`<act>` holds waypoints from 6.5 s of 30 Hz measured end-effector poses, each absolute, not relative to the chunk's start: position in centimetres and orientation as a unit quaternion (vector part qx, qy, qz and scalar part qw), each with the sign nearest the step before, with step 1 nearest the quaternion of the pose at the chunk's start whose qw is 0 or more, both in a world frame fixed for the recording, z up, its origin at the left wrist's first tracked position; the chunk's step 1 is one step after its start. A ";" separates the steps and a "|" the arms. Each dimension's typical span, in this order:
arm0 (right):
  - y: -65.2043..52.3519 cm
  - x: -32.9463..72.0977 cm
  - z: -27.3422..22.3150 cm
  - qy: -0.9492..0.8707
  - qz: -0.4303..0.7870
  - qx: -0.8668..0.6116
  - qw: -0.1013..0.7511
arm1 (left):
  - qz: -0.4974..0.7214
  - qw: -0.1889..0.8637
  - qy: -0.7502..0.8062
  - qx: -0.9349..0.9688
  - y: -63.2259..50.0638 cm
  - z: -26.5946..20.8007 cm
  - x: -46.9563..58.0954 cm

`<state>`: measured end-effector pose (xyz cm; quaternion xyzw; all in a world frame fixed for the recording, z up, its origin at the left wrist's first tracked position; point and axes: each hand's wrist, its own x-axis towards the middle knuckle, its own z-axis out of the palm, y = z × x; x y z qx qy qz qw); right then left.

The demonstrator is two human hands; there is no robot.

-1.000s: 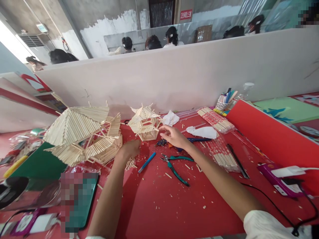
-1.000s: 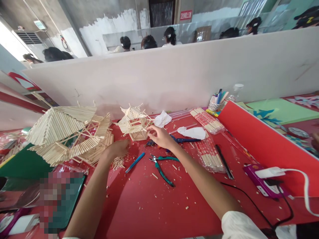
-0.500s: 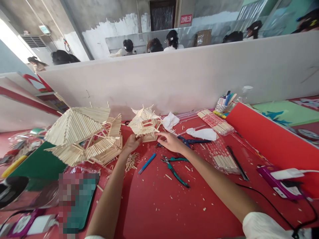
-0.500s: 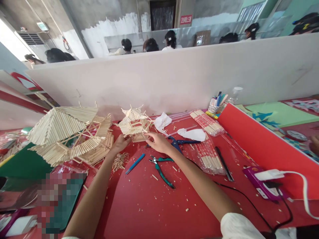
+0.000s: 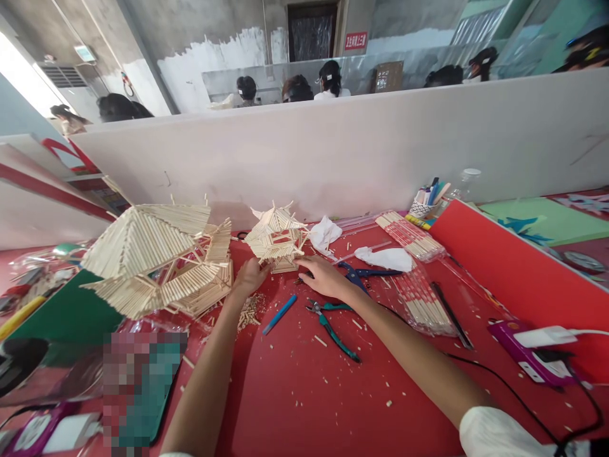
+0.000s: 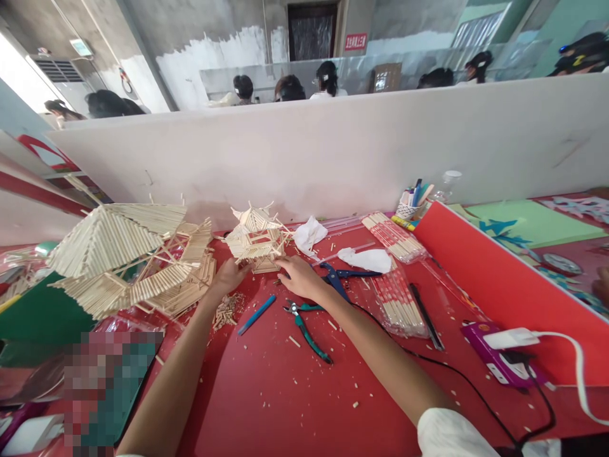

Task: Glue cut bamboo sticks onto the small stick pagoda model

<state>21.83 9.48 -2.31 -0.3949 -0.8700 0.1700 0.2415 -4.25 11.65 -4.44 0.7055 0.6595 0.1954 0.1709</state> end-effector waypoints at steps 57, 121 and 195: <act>9.2 14.8 -0.9 -0.874 0.015 -0.485 0.039 | 0.119 0.155 0.676 0.710 10.8 -4.6 -3.3; 13.9 27.7 -0.5 -0.865 0.100 -0.472 0.140 | 0.066 0.099 0.687 0.717 10.4 -3.9 -2.9; 13.4 23.4 -3.3 -0.862 0.187 -0.414 0.226 | 0.036 0.085 0.740 0.666 9.6 -2.1 -1.7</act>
